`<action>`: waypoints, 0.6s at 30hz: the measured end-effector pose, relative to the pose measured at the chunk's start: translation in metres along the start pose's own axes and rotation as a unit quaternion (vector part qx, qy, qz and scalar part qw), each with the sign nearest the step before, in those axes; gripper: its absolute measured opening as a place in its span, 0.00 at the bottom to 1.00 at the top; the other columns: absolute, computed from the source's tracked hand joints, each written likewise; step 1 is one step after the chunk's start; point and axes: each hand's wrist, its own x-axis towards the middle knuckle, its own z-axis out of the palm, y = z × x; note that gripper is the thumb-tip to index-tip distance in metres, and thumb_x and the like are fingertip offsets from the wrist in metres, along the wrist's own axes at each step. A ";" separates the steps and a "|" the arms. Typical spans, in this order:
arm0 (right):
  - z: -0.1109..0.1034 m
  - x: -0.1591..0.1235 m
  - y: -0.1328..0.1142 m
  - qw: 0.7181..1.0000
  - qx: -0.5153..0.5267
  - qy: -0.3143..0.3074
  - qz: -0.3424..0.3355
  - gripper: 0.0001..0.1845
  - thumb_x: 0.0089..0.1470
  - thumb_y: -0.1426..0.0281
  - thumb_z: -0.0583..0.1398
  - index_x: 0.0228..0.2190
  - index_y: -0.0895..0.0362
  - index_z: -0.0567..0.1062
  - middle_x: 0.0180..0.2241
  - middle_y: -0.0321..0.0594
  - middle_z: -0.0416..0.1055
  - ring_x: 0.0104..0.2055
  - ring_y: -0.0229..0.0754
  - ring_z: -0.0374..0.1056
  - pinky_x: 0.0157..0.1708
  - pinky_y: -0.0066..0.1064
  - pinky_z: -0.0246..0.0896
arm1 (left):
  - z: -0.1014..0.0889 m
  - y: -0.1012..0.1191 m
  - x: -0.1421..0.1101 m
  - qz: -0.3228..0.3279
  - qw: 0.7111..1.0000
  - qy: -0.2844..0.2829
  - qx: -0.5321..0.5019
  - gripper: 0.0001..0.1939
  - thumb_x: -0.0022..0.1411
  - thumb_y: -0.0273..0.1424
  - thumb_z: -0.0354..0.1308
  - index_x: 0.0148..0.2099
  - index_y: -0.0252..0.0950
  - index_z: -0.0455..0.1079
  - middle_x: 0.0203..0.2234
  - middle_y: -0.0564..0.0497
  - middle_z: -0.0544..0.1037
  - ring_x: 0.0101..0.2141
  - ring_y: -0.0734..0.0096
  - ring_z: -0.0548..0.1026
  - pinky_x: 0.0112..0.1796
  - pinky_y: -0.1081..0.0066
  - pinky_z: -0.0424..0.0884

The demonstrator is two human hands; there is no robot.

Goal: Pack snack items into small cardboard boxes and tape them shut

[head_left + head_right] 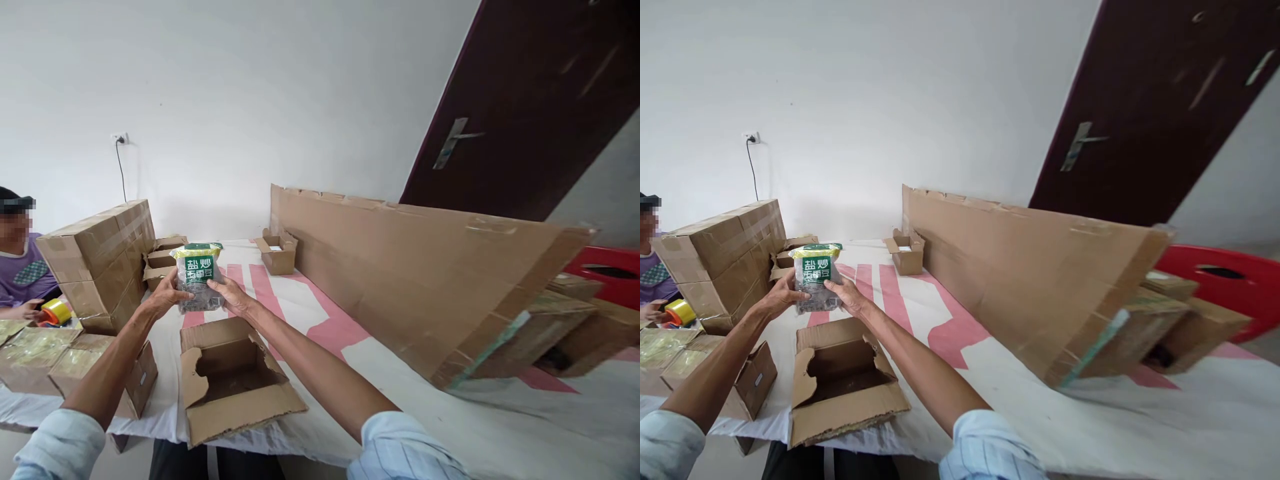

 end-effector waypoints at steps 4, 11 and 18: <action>0.012 0.003 -0.030 0.999 -0.018 -0.013 -0.041 0.36 0.38 0.52 0.80 0.47 0.53 0.80 0.43 0.39 0.84 0.45 0.49 0.78 0.47 0.39 0.73 | 0.002 0.030 0.009 0.073 0.996 0.035 0.043 0.39 0.41 0.28 0.82 0.57 0.35 0.75 0.46 0.44 0.85 0.44 0.56 0.82 0.46 0.61 0.78; -0.001 -0.042 -0.064 0.947 -0.304 -0.014 -0.103 0.34 0.53 0.57 0.73 0.59 0.51 0.77 0.60 0.48 0.76 0.61 0.57 0.71 0.61 0.51 0.67 | -0.034 0.072 0.033 0.114 0.967 0.012 0.227 0.31 0.41 0.33 0.81 0.48 0.34 0.78 0.39 0.47 0.85 0.38 0.55 0.81 0.43 0.59 0.78; -0.045 -0.140 -0.040 0.858 -0.506 0.051 0.071 0.38 0.54 0.60 0.70 0.65 0.53 0.73 0.66 0.55 0.72 0.67 0.62 0.69 0.65 0.53 0.63 | -0.097 0.013 0.067 0.028 0.909 0.036 0.415 0.27 0.30 0.21 0.73 0.39 0.36 0.83 0.32 0.46 0.83 0.44 0.38 0.80 0.51 0.51 0.73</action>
